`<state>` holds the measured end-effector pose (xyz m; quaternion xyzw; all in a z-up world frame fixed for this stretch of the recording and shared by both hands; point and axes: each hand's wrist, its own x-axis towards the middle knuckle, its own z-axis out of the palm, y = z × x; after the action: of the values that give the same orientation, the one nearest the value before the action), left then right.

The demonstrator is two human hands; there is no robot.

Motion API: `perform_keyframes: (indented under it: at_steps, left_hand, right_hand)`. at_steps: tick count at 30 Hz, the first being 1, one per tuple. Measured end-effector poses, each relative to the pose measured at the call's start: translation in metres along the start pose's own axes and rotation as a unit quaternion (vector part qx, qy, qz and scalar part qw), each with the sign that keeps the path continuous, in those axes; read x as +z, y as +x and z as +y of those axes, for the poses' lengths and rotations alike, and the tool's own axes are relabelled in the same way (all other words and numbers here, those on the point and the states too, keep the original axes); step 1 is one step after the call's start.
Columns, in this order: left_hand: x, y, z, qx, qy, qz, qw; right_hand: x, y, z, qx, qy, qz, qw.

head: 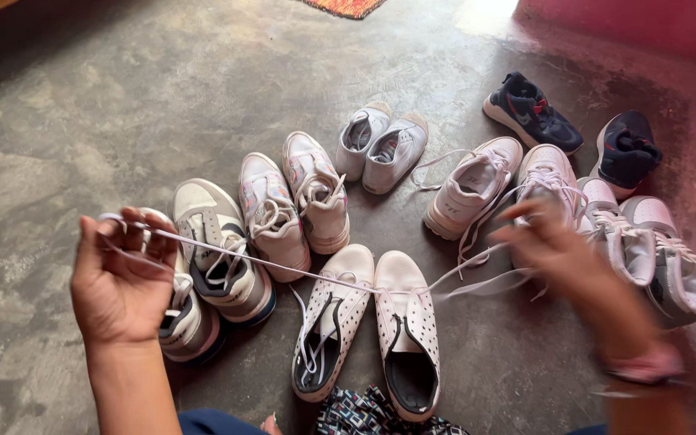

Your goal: The person sits on the floor and laces a white sneaker by threading the laces through the eyelets and tying them. They then move to a second white sneaker with black star patterns and begin lacing it in the same manner.

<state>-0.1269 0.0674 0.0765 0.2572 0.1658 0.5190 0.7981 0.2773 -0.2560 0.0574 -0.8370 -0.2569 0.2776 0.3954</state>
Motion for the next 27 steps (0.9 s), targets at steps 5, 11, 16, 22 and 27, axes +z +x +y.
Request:
perform_keyframes:
  at_steps: [5, 11, 16, 22, 27]
  left_hand:
    - [0.001, -0.002, -0.005, 0.058, -0.007, -0.007, 0.998]
    - [0.056, -0.027, -0.124, 0.12, 0.453, -0.214, 0.857]
    - [0.094, -0.063, -0.201, -0.119, 0.257, -0.234, 0.93]
    - [0.081, -0.076, -0.214, -0.171, 0.339, -0.217, 0.899]
    - [0.072, -0.086, -0.231, -0.267, 0.269, -0.248, 0.892]
  right_hand:
    - [-0.087, -0.03, 0.016, -0.216, 0.153, 0.168, 0.95]
    - [-0.051, -0.017, 0.009, -0.169, 0.167, 0.095, 0.967]
    - [0.036, -0.039, -0.035, -0.343, -0.011, -0.066, 0.937]
    - [0.06, -0.063, -0.076, -0.26, 0.004, -0.091, 0.961]
    - [0.055, -0.062, -0.073, -0.236, -0.031, -0.023, 0.971]
